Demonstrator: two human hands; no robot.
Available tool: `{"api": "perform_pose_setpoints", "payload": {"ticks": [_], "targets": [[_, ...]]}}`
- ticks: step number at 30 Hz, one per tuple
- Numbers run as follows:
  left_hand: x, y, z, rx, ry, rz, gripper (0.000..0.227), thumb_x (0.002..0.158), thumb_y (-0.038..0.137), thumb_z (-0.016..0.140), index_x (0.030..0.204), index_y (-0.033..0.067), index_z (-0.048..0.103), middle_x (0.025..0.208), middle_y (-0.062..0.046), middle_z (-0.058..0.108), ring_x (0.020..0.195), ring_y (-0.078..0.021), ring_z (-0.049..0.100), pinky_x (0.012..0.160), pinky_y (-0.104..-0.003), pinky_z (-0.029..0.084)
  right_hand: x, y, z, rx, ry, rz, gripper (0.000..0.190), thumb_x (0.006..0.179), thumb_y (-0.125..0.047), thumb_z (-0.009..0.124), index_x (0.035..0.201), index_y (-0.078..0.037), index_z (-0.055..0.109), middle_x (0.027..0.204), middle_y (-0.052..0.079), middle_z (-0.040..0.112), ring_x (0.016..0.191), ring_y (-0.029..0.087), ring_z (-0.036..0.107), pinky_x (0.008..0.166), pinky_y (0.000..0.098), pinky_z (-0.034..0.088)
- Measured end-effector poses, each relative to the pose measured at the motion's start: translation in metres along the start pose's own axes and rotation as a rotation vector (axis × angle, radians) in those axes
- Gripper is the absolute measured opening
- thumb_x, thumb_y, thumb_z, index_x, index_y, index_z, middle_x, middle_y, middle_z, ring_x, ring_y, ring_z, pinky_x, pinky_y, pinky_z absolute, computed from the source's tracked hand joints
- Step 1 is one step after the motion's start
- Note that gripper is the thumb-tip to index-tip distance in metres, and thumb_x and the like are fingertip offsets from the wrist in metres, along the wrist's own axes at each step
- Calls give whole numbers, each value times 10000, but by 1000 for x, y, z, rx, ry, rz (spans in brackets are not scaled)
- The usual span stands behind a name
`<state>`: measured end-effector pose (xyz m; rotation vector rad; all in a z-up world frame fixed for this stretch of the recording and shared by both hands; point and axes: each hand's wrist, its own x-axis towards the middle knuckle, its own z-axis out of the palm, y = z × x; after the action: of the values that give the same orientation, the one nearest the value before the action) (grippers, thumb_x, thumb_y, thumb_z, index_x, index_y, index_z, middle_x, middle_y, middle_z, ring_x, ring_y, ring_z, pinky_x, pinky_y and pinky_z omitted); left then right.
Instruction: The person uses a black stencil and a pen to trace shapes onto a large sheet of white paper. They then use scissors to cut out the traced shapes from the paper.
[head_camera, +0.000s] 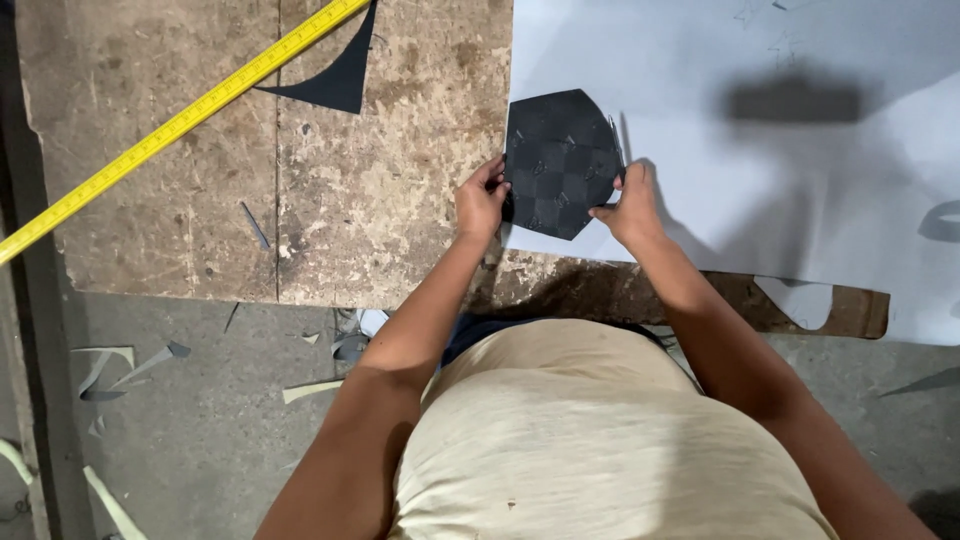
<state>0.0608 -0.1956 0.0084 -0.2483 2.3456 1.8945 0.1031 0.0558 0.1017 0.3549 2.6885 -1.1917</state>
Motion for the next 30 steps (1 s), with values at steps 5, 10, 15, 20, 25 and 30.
{"api": "perform_pose_setpoints", "payload": {"ticks": [5, 10, 15, 20, 25, 30], "targets": [[0, -2, 1, 19, 2, -4, 516, 864, -73, 771, 1336, 118, 682, 1191, -145, 754, 1000, -190, 745, 873, -287, 641, -7, -13, -4, -4, 12, -8, 575, 758, 32, 884, 1041, -30, 387, 1093, 193, 422, 1051, 446, 585, 770, 420, 576], [-2, 1, 1, 50, 4, -26, 496, 873, -60, 774, 1327, 120, 687, 1179, -127, 761, 995, -178, 751, 857, -277, 643, -6, -6, -2, -27, 6, -16, 583, 750, 20, 893, 1033, -31, 385, 1090, 188, 423, 1103, 454, 570, 844, 447, 572], [4, -8, 4, 102, 12, -12, 475, 872, -35, 784, 1310, 126, 696, 1178, -91, 768, 1003, -178, 751, 864, -280, 643, -13, -23, -10, 13, 4, -24, 596, 736, 33, 904, 1031, -20, 389, 1080, 204, 426, 1120, 481, 558, 857, 468, 569], [1, 10, -2, 197, -16, 19, 462, 871, -32, 781, 1293, 137, 699, 1163, -82, 766, 1025, -213, 750, 877, -304, 648, -5, -18, -8, 23, 1, -24, 579, 732, 46, 906, 1019, -7, 405, 1074, 206, 421, 1131, 481, 553, 869, 453, 574], [-3, 47, -1, 732, -148, 286, 588, 884, 43, 742, 1410, 266, 603, 1373, -60, 553, 1305, -308, 540, 1044, -420, 568, -4, -17, -9, -55, -1, -21, 603, 705, -9, 941, 1012, -16, 423, 1082, 197, 426, 1125, 479, 565, 873, 470, 571], [8, 30, 42, 1105, -450, 505, 346, 991, 168, 600, 1327, 225, 660, 1467, -122, 515, 1389, -349, 470, 978, -464, 578, -2, -21, -9, -124, -12, 4, 594, 690, -39, 942, 1002, 4, 438, 1080, 232, 457, 1128, 515, 565, 915, 544, 539]]}}
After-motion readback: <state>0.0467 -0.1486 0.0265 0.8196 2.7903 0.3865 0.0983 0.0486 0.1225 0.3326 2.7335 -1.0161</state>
